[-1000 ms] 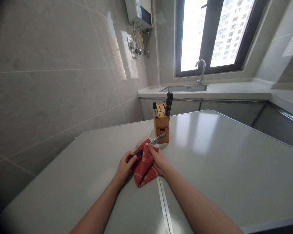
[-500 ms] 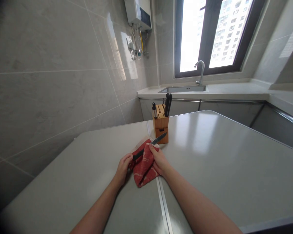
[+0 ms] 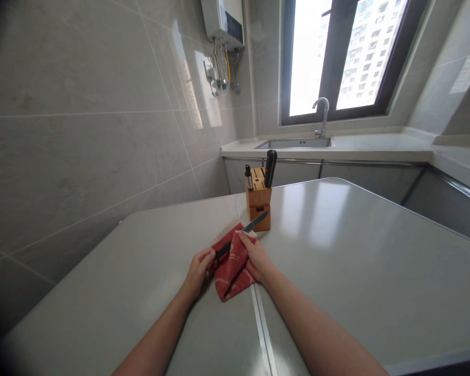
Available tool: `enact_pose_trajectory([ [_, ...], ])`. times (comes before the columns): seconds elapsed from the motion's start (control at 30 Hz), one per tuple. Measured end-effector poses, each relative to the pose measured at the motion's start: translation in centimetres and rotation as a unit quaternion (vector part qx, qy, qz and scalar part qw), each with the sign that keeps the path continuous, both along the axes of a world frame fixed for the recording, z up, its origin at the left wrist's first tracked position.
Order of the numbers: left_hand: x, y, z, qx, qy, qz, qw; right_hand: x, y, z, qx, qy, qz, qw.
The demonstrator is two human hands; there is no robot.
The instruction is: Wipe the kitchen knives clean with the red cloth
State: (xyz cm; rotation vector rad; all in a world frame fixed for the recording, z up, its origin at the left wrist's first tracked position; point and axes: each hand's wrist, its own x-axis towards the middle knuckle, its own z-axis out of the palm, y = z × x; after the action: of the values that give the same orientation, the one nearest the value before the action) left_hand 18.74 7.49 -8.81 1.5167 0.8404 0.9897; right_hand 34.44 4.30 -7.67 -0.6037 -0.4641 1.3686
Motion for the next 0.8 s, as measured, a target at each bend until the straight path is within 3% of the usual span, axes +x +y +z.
enact_pose_trajectory([
  [0.8, 0.01, 0.11, -0.23, -0.009, 0.0, -0.011, 1.0, 0.08, -0.01, 0.02, 0.004, -0.007, 0.006, 1.0],
])
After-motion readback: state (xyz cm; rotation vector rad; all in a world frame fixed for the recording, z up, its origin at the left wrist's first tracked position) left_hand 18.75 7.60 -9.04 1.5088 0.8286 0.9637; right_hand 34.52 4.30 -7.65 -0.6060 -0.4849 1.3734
